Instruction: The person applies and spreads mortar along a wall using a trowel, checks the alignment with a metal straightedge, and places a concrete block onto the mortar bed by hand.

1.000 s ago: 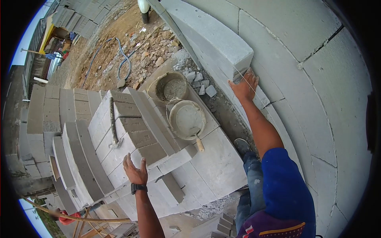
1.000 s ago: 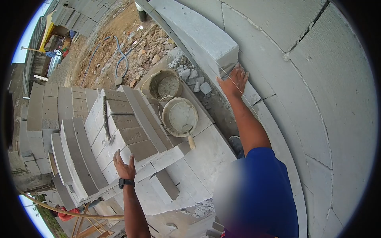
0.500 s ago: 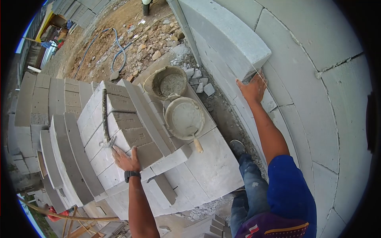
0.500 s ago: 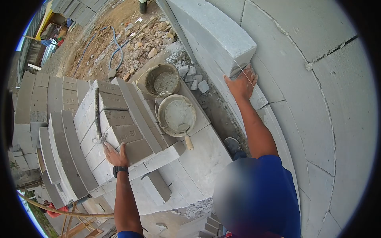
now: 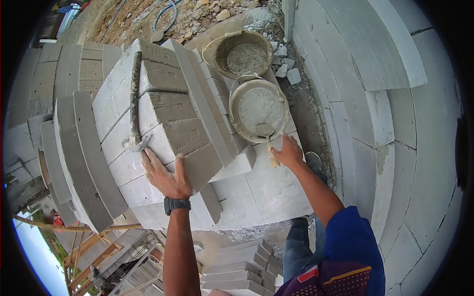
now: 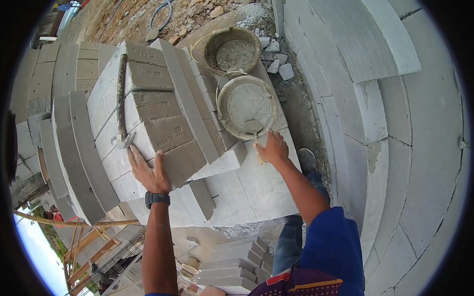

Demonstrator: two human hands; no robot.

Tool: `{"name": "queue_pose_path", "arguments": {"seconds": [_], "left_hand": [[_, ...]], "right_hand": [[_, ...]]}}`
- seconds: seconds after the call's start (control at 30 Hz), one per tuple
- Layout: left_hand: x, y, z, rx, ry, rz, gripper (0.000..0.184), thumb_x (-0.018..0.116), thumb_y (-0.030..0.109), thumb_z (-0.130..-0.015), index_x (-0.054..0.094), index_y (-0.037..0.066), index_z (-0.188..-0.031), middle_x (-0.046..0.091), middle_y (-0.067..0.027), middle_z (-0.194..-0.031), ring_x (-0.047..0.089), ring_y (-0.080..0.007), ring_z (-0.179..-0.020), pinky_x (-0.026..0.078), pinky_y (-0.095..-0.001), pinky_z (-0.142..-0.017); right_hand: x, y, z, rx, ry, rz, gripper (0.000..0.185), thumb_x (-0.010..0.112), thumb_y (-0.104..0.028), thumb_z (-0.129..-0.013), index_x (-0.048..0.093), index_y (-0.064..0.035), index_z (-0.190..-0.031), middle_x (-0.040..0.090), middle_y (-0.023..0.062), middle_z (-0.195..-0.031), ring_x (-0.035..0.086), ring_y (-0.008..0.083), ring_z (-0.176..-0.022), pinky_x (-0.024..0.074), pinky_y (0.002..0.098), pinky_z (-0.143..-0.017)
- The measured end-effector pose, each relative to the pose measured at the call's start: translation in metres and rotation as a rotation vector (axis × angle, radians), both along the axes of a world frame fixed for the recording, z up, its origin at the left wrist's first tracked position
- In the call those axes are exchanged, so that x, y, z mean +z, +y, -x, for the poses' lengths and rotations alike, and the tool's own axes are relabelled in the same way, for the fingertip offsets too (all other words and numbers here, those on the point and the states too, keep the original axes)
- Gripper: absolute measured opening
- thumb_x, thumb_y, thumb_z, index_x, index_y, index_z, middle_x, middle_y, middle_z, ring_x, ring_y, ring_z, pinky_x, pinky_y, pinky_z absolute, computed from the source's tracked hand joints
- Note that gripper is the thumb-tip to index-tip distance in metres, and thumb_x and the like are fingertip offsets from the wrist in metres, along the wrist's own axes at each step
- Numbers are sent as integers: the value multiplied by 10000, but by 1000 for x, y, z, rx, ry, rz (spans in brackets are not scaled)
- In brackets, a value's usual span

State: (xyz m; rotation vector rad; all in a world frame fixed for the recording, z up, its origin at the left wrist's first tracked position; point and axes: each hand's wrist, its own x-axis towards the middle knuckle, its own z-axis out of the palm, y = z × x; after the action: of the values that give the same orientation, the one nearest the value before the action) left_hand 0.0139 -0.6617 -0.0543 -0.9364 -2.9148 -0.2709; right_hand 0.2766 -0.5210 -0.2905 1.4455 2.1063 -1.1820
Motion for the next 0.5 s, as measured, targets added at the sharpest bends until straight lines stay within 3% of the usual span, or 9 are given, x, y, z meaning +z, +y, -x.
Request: {"name": "queue_pose_path", "arguments": {"seconds": [0.07, 0.2, 0.27, 0.4, 0.5], "left_hand": [[1, 1, 0, -1, 7, 0, 943, 681, 438, -843, 291, -42, -1554, 265, -286, -1603, 264, -437, -1476, 155, -533, -1212], [0, -1, 1, -2, 0, 0, 949, 692, 412, -816, 299, -44, -1551, 268, -289, -1599, 261, -443, -1474, 151, -542, -1210], [1, 0, 1, 1, -9, -5, 960, 693, 411, -804, 298, -46, -1551, 268, -291, -1598, 256, -445, -1476, 148, -545, -1210], [6, 4, -1, 20, -12, 3, 955, 685, 415, -805, 303, -41, -1552, 275, -290, -1597, 259, -446, -1476, 157, -539, -1209], [5, 4, -1, 6, -11, -3, 933, 676, 420, -822, 312, -30, -1553, 285, -287, -1596, 268, -442, -1474, 167, -535, -1206]], "right_hand": [[-9, -21, 32, 119, -137, 74, 890, 729, -515, -861, 371, -3, -1496, 499, 225, -1365, 547, 360, -1266, 541, 445, -951], [-78, -41, 67, 91, -166, 80, 793, 725, -338, -885, 364, 22, -1491, 564, 236, -1292, 657, 376, -1094, 566, 442, -908], [-86, -33, 69, 114, -168, 48, 729, 709, -258, -889, 388, 40, -1472, 597, 242, -1260, 684, 384, -1038, 571, 442, -894], [-28, 20, 54, 276, -113, 59, 602, 668, -152, -883, 467, 79, -1401, 660, 270, -1188, 696, 392, -1027, 567, 439, -884], [31, 55, 39, 250, -26, 150, 547, 636, -110, -879, 497, 105, -1362, 683, 285, -1141, 689, 386, -1062, 557, 436, -899]]}}
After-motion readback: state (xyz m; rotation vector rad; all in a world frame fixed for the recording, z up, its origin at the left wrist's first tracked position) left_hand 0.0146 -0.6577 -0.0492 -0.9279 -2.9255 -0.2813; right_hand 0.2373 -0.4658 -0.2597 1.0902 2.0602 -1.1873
